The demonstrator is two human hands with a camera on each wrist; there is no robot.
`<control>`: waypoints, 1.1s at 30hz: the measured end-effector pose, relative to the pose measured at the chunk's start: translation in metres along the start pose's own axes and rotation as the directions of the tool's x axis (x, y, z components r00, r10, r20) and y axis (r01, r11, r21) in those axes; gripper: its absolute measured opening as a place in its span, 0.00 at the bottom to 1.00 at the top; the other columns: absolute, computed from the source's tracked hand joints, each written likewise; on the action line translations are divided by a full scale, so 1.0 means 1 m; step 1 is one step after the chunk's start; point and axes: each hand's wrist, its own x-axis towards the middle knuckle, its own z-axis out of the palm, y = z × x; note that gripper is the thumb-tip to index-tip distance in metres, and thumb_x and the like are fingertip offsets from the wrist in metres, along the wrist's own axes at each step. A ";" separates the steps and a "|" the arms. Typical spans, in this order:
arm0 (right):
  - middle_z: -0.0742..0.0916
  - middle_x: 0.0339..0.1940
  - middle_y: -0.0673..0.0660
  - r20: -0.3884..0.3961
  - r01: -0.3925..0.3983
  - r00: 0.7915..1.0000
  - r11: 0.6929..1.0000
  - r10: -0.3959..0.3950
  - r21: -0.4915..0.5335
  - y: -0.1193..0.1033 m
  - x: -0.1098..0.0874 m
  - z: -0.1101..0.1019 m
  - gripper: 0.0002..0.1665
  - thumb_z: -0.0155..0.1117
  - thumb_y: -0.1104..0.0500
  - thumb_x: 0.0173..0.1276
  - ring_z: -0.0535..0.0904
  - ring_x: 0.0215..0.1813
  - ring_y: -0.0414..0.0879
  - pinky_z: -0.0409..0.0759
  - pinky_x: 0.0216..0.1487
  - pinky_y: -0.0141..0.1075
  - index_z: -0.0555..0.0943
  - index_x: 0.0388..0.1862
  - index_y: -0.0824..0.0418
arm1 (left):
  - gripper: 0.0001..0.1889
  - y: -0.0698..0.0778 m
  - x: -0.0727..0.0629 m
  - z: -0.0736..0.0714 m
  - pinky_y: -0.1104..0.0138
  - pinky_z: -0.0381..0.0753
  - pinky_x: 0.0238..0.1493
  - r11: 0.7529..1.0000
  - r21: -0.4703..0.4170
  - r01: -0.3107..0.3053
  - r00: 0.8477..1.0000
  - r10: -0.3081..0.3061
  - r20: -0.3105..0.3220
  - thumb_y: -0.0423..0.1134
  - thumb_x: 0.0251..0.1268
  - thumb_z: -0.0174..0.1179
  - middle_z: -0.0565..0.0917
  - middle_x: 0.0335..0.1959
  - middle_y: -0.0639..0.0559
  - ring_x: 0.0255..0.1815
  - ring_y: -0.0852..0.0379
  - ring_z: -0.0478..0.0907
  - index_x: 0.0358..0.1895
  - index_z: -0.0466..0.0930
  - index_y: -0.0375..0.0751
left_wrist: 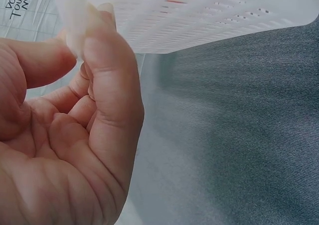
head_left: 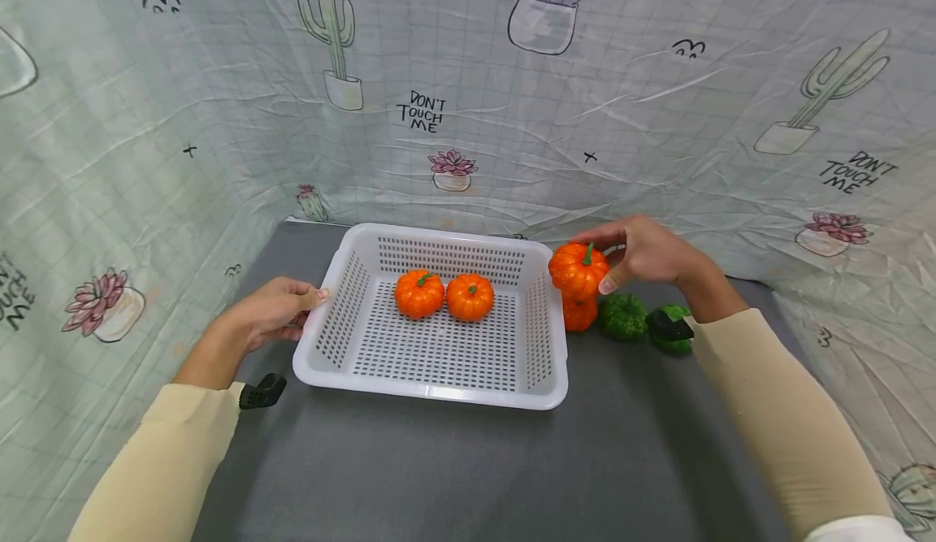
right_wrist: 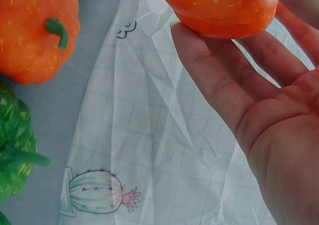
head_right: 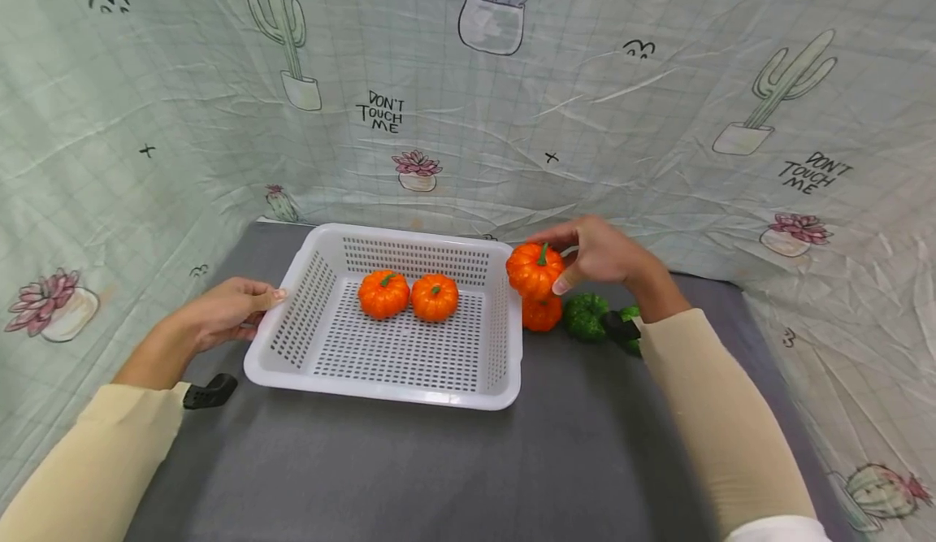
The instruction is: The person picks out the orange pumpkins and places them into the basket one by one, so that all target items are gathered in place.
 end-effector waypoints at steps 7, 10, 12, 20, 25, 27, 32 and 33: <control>0.88 0.60 0.65 0.026 0.033 0.999 0.999 -0.033 -0.001 -0.003 0.008 0.006 0.44 0.85 0.69 0.49 0.90 0.50 0.55 0.89 0.48 0.38 0.82 0.67 0.61 | 0.22 -0.001 -0.001 -0.001 0.59 0.86 0.43 1.000 -0.013 0.005 1.000 -0.005 0.008 0.48 0.84 0.51 0.86 0.38 0.52 0.40 0.57 0.84 0.59 0.76 0.28; 0.88 0.60 0.64 0.034 0.041 0.999 0.999 -0.040 -0.008 -0.005 0.011 0.009 0.43 0.85 0.68 0.49 0.89 0.51 0.56 0.89 0.48 0.39 0.82 0.68 0.60 | 0.22 -0.001 -0.002 -0.002 0.59 0.86 0.43 1.000 -0.014 0.006 1.000 -0.006 0.010 0.48 0.84 0.51 0.86 0.38 0.52 0.40 0.56 0.84 0.58 0.76 0.28; 0.89 0.59 0.63 0.039 0.045 0.998 0.999 -0.045 -0.009 -0.006 0.014 0.010 0.43 0.85 0.67 0.49 0.89 0.52 0.56 0.89 0.49 0.39 0.82 0.68 0.60 | 0.22 -0.002 -0.002 -0.002 0.59 0.86 0.43 1.000 -0.016 0.005 1.000 -0.005 0.010 0.47 0.84 0.51 0.86 0.39 0.52 0.41 0.56 0.84 0.58 0.76 0.28; 0.89 0.60 0.63 0.057 0.069 0.996 0.998 -0.069 -0.002 -0.011 0.021 0.017 0.45 0.85 0.70 0.47 0.89 0.53 0.54 0.89 0.50 0.41 0.82 0.68 0.60 | 0.22 -0.002 -0.002 -0.002 0.59 0.86 0.43 1.000 -0.023 -0.003 1.000 0.003 0.012 0.48 0.84 0.51 0.86 0.39 0.52 0.40 0.57 0.84 0.58 0.76 0.28; 0.88 0.61 0.61 0.067 0.090 0.994 0.996 -0.088 -0.027 -0.012 0.026 0.021 0.45 0.85 0.70 0.47 0.87 0.56 0.54 0.88 0.54 0.41 0.82 0.67 0.59 | 0.22 -0.001 -0.002 -0.001 0.59 0.86 0.43 1.000 -0.025 0.000 1.000 0.000 0.011 0.47 0.84 0.52 0.86 0.38 0.53 0.40 0.57 0.83 0.58 0.77 0.28; 0.89 0.60 0.60 0.072 0.086 0.994 0.996 -0.083 -0.038 -0.013 0.027 0.023 0.45 0.85 0.69 0.47 0.87 0.56 0.54 0.88 0.53 0.41 0.82 0.67 0.58 | 0.21 -0.001 -0.002 -0.001 0.59 0.86 0.43 1.000 -0.026 0.000 1.000 0.001 0.013 0.47 0.84 0.52 0.86 0.37 0.53 0.39 0.57 0.84 0.58 0.77 0.28; 0.90 0.58 0.60 0.098 0.095 0.991 0.995 -0.093 -0.015 -0.017 0.032 0.027 0.45 0.84 0.72 0.46 0.89 0.53 0.53 0.88 0.53 0.42 0.82 0.67 0.59 | 0.22 -0.001 -0.001 -0.001 0.60 0.87 0.42 0.999 -0.037 -0.006 1.000 0.007 0.020 0.48 0.84 0.52 0.86 0.37 0.54 0.39 0.57 0.84 0.58 0.77 0.28; 0.90 0.57 0.60 0.104 0.099 0.990 0.995 -0.097 -0.010 -0.018 0.033 0.027 0.44 0.83 0.73 0.46 0.89 0.52 0.53 0.88 0.53 0.42 0.83 0.67 0.59 | 0.22 -0.001 0.000 -0.001 0.60 0.87 0.42 0.999 -0.040 -0.007 1.000 0.008 0.022 0.47 0.84 0.52 0.86 0.37 0.54 0.39 0.57 0.84 0.58 0.77 0.28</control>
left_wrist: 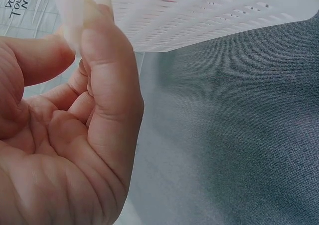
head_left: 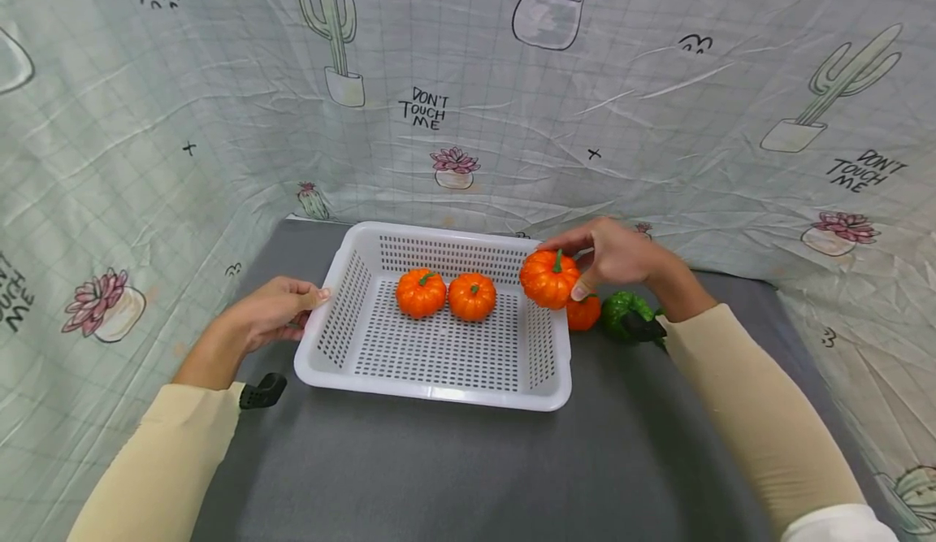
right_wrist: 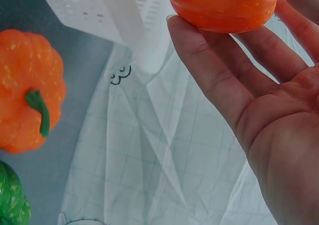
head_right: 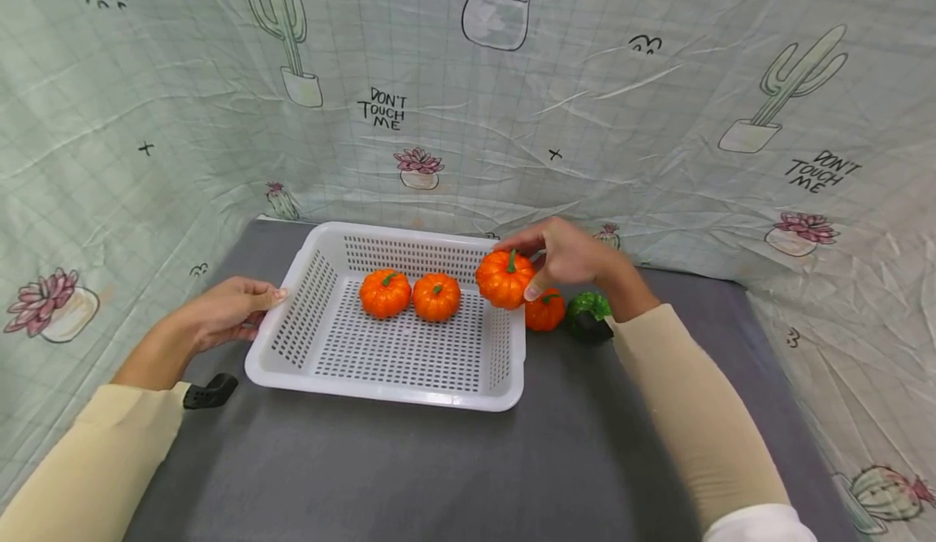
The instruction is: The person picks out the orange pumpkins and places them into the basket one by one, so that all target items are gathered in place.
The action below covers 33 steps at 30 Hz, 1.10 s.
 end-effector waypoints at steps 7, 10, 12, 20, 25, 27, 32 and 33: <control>0.90 0.57 0.59 0.023 0.035 0.999 0.999 -0.035 0.008 -0.005 0.007 0.005 0.44 0.84 0.72 0.45 0.88 0.52 0.52 0.88 0.54 0.45 0.83 0.66 0.58 | 0.20 0.000 0.002 0.000 0.60 0.87 0.42 1.000 -0.009 0.004 1.000 -0.004 0.002 0.47 0.84 0.52 0.86 0.37 0.53 0.39 0.57 0.84 0.56 0.77 0.29; 0.90 0.57 0.59 0.019 0.040 0.999 0.999 -0.040 0.014 -0.007 0.009 0.006 0.44 0.85 0.72 0.43 0.88 0.53 0.52 0.88 0.55 0.46 0.84 0.65 0.58 | 0.21 0.001 0.003 0.000 0.59 0.86 0.42 1.000 -0.011 -0.004 1.000 0.004 0.010 0.48 0.83 0.52 0.86 0.38 0.52 0.39 0.57 0.84 0.56 0.77 0.29; 0.90 0.57 0.58 0.024 0.036 0.999 0.999 -0.036 0.024 -0.009 0.010 0.007 0.44 0.85 0.72 0.44 0.89 0.53 0.52 0.88 0.55 0.45 0.84 0.65 0.58 | 0.22 0.001 0.004 0.000 0.59 0.86 0.42 1.000 -0.013 -0.007 1.000 0.008 0.013 0.48 0.83 0.53 0.87 0.39 0.52 0.40 0.56 0.84 0.57 0.77 0.28; 0.89 0.60 0.55 0.053 0.081 0.995 0.997 -0.080 -0.017 -0.015 0.020 0.016 0.42 0.85 0.69 0.46 0.87 0.56 0.50 0.87 0.58 0.48 0.84 0.65 0.55 | 0.20 -0.001 0.001 -0.001 0.59 0.87 0.42 1.000 -0.026 -0.009 1.000 0.009 0.016 0.47 0.83 0.53 0.87 0.38 0.52 0.39 0.56 0.85 0.55 0.78 0.29; 0.88 0.62 0.57 0.082 0.105 0.991 0.995 -0.104 -0.002 -0.018 0.025 0.022 0.42 0.83 0.71 0.48 0.86 0.58 0.53 0.85 0.60 0.52 0.83 0.66 0.57 | 0.19 -0.001 0.001 -0.002 0.60 0.87 0.40 1.000 -0.029 -0.006 1.000 0.007 0.013 0.47 0.83 0.54 0.87 0.36 0.53 0.38 0.57 0.85 0.53 0.79 0.30; 0.88 0.63 0.56 0.096 0.102 0.990 0.995 -0.102 0.005 -0.020 0.027 0.023 0.43 0.82 0.72 0.48 0.86 0.58 0.53 0.85 0.61 0.53 0.83 0.67 0.57 | 0.19 -0.001 0.001 -0.002 0.61 0.86 0.39 1.000 -0.028 -0.004 1.000 0.004 0.012 0.47 0.83 0.54 0.87 0.36 0.53 0.37 0.58 0.85 0.53 0.79 0.31; 0.88 0.63 0.55 0.125 0.099 0.987 0.995 -0.097 -0.011 -0.022 0.032 0.027 0.43 0.83 0.71 0.49 0.86 0.58 0.51 0.84 0.63 0.52 0.83 0.67 0.56 | 0.20 -0.001 0.001 -0.003 0.61 0.86 0.38 1.000 -0.028 -0.004 1.000 0.005 0.014 0.48 0.82 0.54 0.87 0.36 0.54 0.37 0.58 0.85 0.54 0.78 0.30; 0.88 0.63 0.54 0.129 0.100 0.987 0.995 -0.097 -0.014 -0.023 0.034 0.029 0.43 0.83 0.70 0.49 0.86 0.58 0.50 0.84 0.63 0.51 0.83 0.67 0.56 | 0.20 -0.001 0.001 -0.003 0.61 0.86 0.38 1.000 -0.029 -0.004 1.000 0.005 0.016 0.48 0.82 0.54 0.87 0.36 0.53 0.37 0.58 0.85 0.55 0.78 0.30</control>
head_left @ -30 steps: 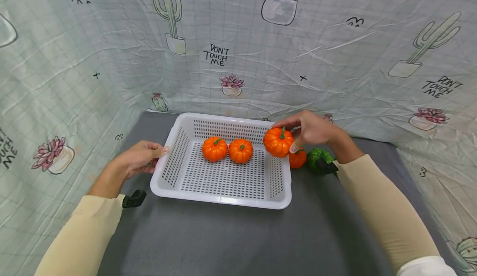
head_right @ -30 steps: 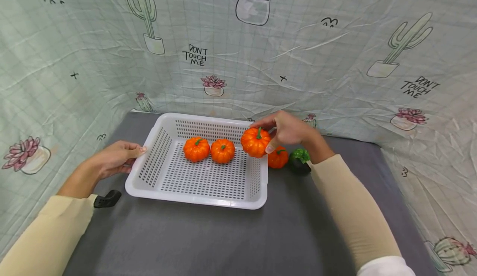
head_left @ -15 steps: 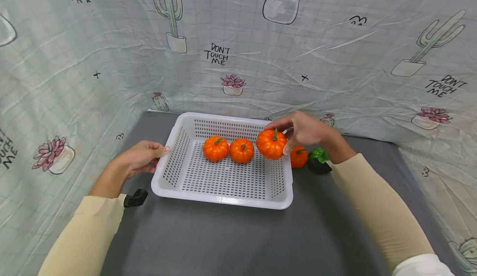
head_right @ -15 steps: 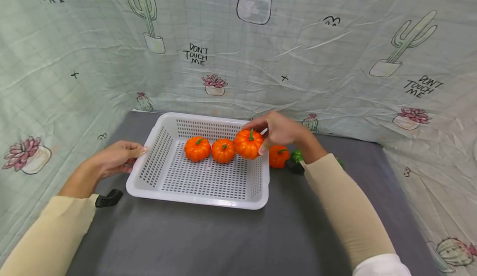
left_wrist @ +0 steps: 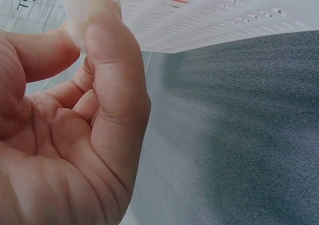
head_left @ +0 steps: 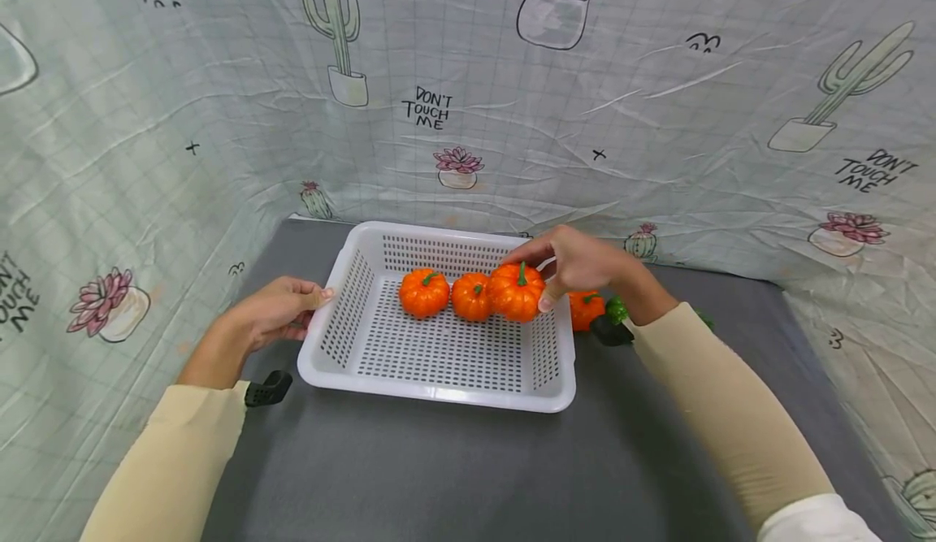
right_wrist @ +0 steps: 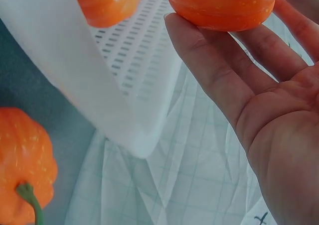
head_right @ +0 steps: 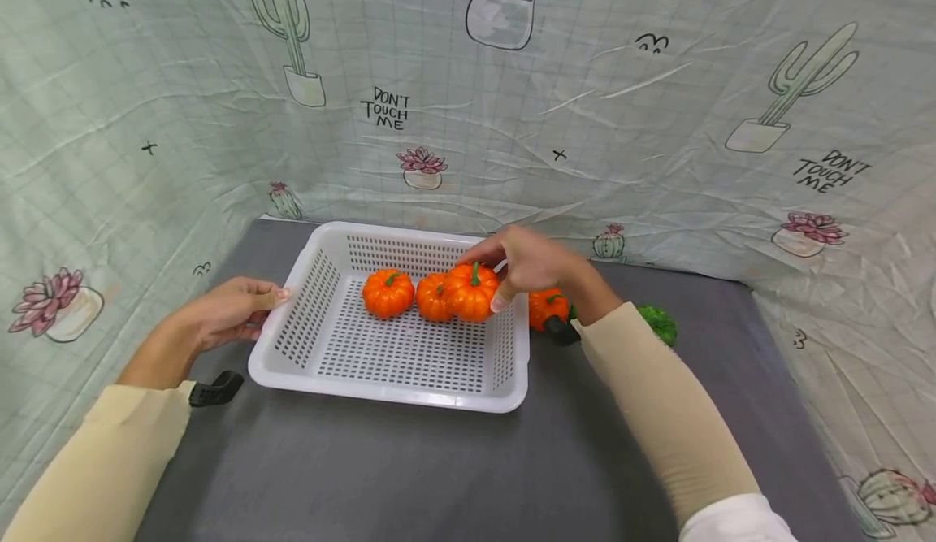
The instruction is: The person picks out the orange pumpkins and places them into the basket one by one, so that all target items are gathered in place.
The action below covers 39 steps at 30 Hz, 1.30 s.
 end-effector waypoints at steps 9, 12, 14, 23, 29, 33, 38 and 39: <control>0.87 0.64 0.57 0.029 0.028 0.999 0.999 -0.029 0.043 -0.006 0.006 0.008 0.43 0.82 0.71 0.48 0.85 0.58 0.52 0.84 0.63 0.52 0.82 0.67 0.58 | 0.20 0.000 0.000 0.002 0.61 0.87 0.39 1.000 -0.007 -0.008 1.000 0.008 0.006 0.47 0.82 0.55 0.87 0.36 0.53 0.37 0.58 0.85 0.54 0.79 0.30; 0.88 0.63 0.57 0.038 0.035 0.999 0.999 -0.036 0.035 -0.007 0.008 0.011 0.43 0.83 0.70 0.49 0.85 0.58 0.51 0.84 0.62 0.52 0.82 0.67 0.58 | 0.20 0.000 0.000 0.002 0.61 0.87 0.39 1.000 -0.006 -0.010 1.000 0.010 0.005 0.47 0.82 0.55 0.87 0.36 0.53 0.37 0.58 0.84 0.54 0.79 0.30; 0.88 0.63 0.57 0.044 0.040 0.998 0.999 -0.041 0.030 -0.008 0.011 0.012 0.43 0.84 0.70 0.49 0.85 0.58 0.51 0.84 0.62 0.52 0.82 0.67 0.57 | 0.20 0.000 0.000 0.002 0.61 0.87 0.39 1.000 -0.006 -0.010 1.000 0.010 0.006 0.47 0.82 0.54 0.87 0.36 0.53 0.37 0.58 0.84 0.54 0.79 0.29; 0.88 0.62 0.59 0.083 0.099 0.991 0.992 -0.105 0.071 -0.015 0.024 0.024 0.43 0.83 0.71 0.49 0.85 0.55 0.52 0.87 0.58 0.48 0.81 0.68 0.60 | 0.21 -0.002 -0.001 0.002 0.60 0.87 0.39 1.000 -0.007 -0.013 1.000 0.013 0.008 0.48 0.83 0.54 0.87 0.37 0.53 0.38 0.57 0.85 0.56 0.77 0.28; 0.88 0.61 0.57 0.092 0.095 0.991 0.993 -0.101 0.071 -0.020 0.033 0.032 0.43 0.84 0.71 0.49 0.86 0.55 0.50 0.86 0.58 0.50 0.82 0.68 0.58 | 0.22 -0.003 -0.003 0.000 0.60 0.87 0.40 1.000 -0.010 -0.012 1.000 0.012 0.008 0.48 0.82 0.54 0.88 0.38 0.53 0.38 0.58 0.85 0.58 0.76 0.27; 0.88 0.61 0.56 0.097 0.082 0.991 0.995 -0.087 0.058 -0.023 0.036 0.036 0.44 0.85 0.71 0.48 0.86 0.56 0.50 0.86 0.60 0.50 0.83 0.67 0.58 | 0.22 -0.002 -0.003 0.001 0.60 0.87 0.41 1.000 -0.015 -0.011 1.000 0.011 0.008 0.48 0.82 0.54 0.87 0.38 0.53 0.39 0.58 0.85 0.58 0.76 0.28; 0.89 0.60 0.55 0.098 0.074 0.992 0.997 -0.078 0.036 -0.025 0.040 0.041 0.43 0.86 0.70 0.47 0.84 0.55 0.49 0.86 0.59 0.48 0.83 0.66 0.57 | 0.22 -0.002 -0.002 0.001 0.59 0.87 0.42 1.000 -0.016 -0.009 1.000 0.009 0.007 0.48 0.82 0.54 0.87 0.38 0.53 0.40 0.57 0.85 0.58 0.77 0.28; 0.89 0.60 0.55 0.097 0.075 0.992 0.997 -0.078 0.032 -0.026 0.041 0.042 0.43 0.86 0.70 0.47 0.84 0.55 0.49 0.86 0.59 0.47 0.83 0.66 0.57 | 0.21 -0.002 -0.002 0.001 0.59 0.87 0.42 1.000 -0.012 -0.009 1.000 0.009 0.005 0.47 0.82 0.54 0.87 0.38 0.53 0.40 0.57 0.85 0.58 0.77 0.28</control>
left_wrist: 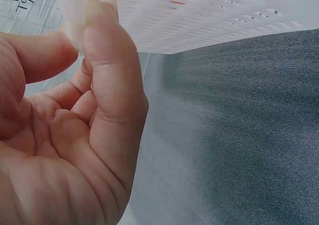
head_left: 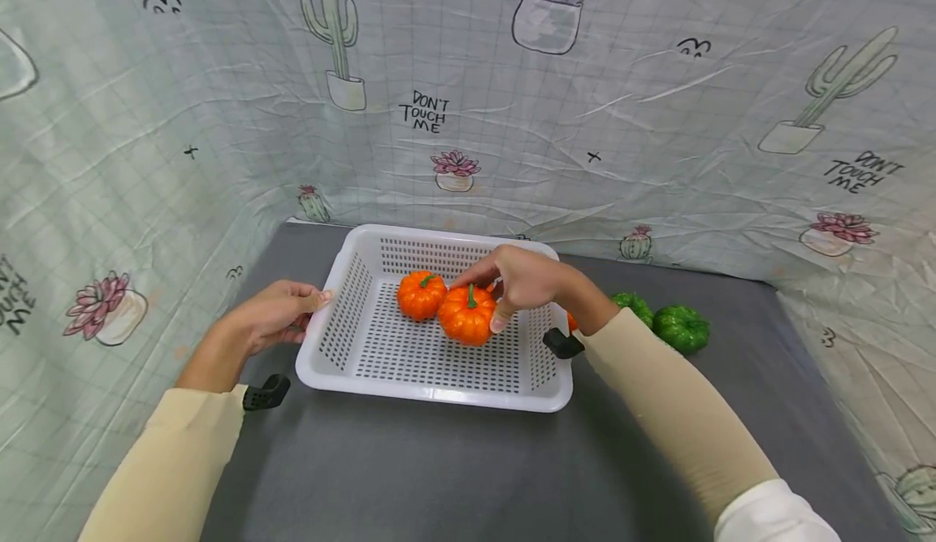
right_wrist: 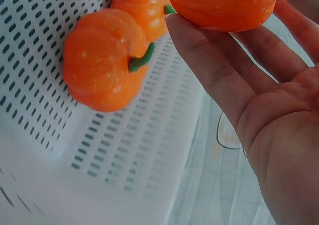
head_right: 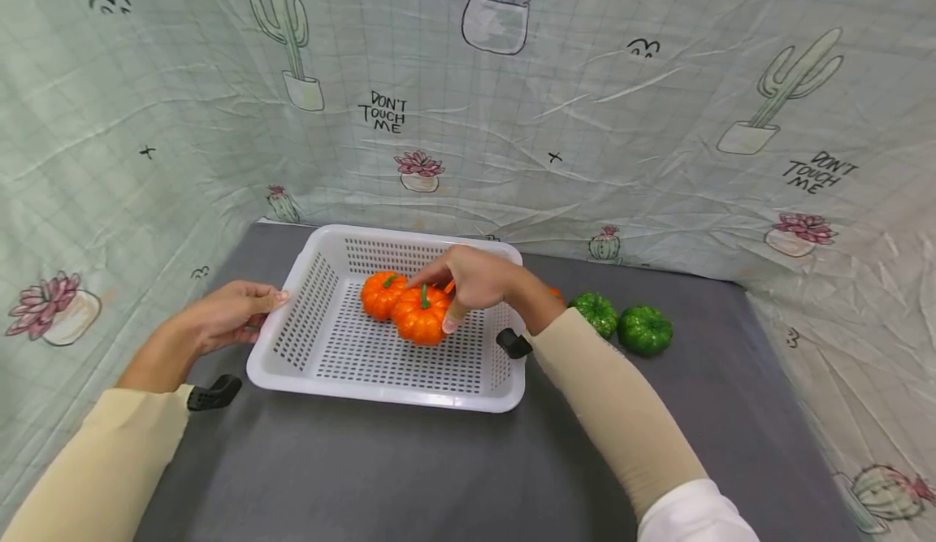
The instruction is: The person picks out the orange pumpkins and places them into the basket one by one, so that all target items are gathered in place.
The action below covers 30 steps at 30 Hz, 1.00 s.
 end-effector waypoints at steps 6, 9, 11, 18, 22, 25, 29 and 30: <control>0.88 0.62 0.56 0.010 0.019 1.000 1.000 -0.019 -0.006 -0.001 0.007 0.007 0.44 0.86 0.70 0.46 0.84 0.55 0.48 0.87 0.57 0.41 0.83 0.66 0.59 | 0.21 -0.003 0.000 -0.001 0.59 0.88 0.43 1.000 0.000 0.003 1.000 -0.003 0.001 0.48 0.82 0.54 0.87 0.39 0.53 0.40 0.57 0.85 0.58 0.77 0.29; 0.88 0.61 0.57 0.019 0.024 1.000 1.000 -0.024 0.008 -0.001 0.010 0.010 0.45 0.86 0.72 0.45 0.84 0.55 0.48 0.87 0.57 0.42 0.83 0.66 0.60 | 0.22 -0.004 0.001 0.000 0.58 0.88 0.43 1.000 0.000 0.000 1.000 0.000 0.004 0.48 0.82 0.54 0.87 0.39 0.53 0.41 0.57 0.85 0.59 0.76 0.28; 0.88 0.61 0.57 0.019 0.029 0.999 1.000 -0.029 0.000 -0.001 0.012 0.012 0.45 0.86 0.72 0.44 0.84 0.55 0.48 0.87 0.57 0.44 0.83 0.66 0.59 | 0.22 -0.004 0.001 0.000 0.58 0.88 0.43 1.000 0.002 0.000 1.000 0.000 0.000 0.48 0.82 0.55 0.87 0.39 0.53 0.40 0.57 0.85 0.59 0.76 0.28; 0.88 0.63 0.55 0.033 0.022 0.999 0.999 -0.021 -0.046 -0.004 0.019 0.018 0.44 0.85 0.71 0.47 0.83 0.58 0.48 0.86 0.58 0.40 0.83 0.66 0.56 | 0.21 -0.003 0.000 0.000 0.58 0.88 0.43 1.000 -0.001 -0.007 1.000 0.007 -0.001 0.48 0.82 0.55 0.87 0.39 0.53 0.41 0.56 0.86 0.57 0.77 0.29; 0.88 0.62 0.54 0.042 0.022 0.999 0.999 -0.020 -0.049 -0.006 0.022 0.021 0.44 0.85 0.71 0.46 0.82 0.57 0.49 0.86 0.58 0.40 0.84 0.66 0.56 | 0.21 -0.003 0.000 0.000 0.58 0.88 0.43 1.000 -0.004 -0.012 1.000 0.012 0.006 0.47 0.82 0.55 0.88 0.39 0.53 0.41 0.56 0.86 0.57 0.77 0.29; 0.88 0.62 0.55 0.046 0.029 0.999 0.999 -0.027 -0.037 -0.006 0.025 0.022 0.44 0.86 0.71 0.47 0.82 0.57 0.49 0.86 0.59 0.41 0.84 0.66 0.57 | 0.21 -0.003 0.001 0.000 0.59 0.88 0.42 1.000 -0.002 -0.015 1.000 0.015 0.004 0.47 0.82 0.55 0.88 0.39 0.53 0.41 0.56 0.86 0.58 0.77 0.29; 0.87 0.62 0.55 0.050 0.019 0.999 0.999 -0.018 -0.026 -0.007 0.027 0.024 0.44 0.85 0.71 0.47 0.81 0.57 0.49 0.86 0.59 0.40 0.83 0.66 0.56 | 0.22 -0.003 0.003 0.000 0.58 0.88 0.43 1.000 0.000 -0.015 1.000 0.015 0.004 0.48 0.82 0.55 0.88 0.40 0.53 0.41 0.56 0.86 0.59 0.77 0.29; 0.87 0.63 0.55 0.054 0.015 0.998 1.000 -0.014 -0.019 -0.007 0.028 0.025 0.44 0.85 0.71 0.48 0.81 0.57 0.49 0.86 0.59 0.40 0.83 0.66 0.56 | 0.22 -0.003 0.003 0.000 0.58 0.88 0.43 1.000 -0.001 -0.015 1.000 0.015 0.005 0.48 0.82 0.55 0.88 0.40 0.53 0.41 0.56 0.86 0.59 0.77 0.29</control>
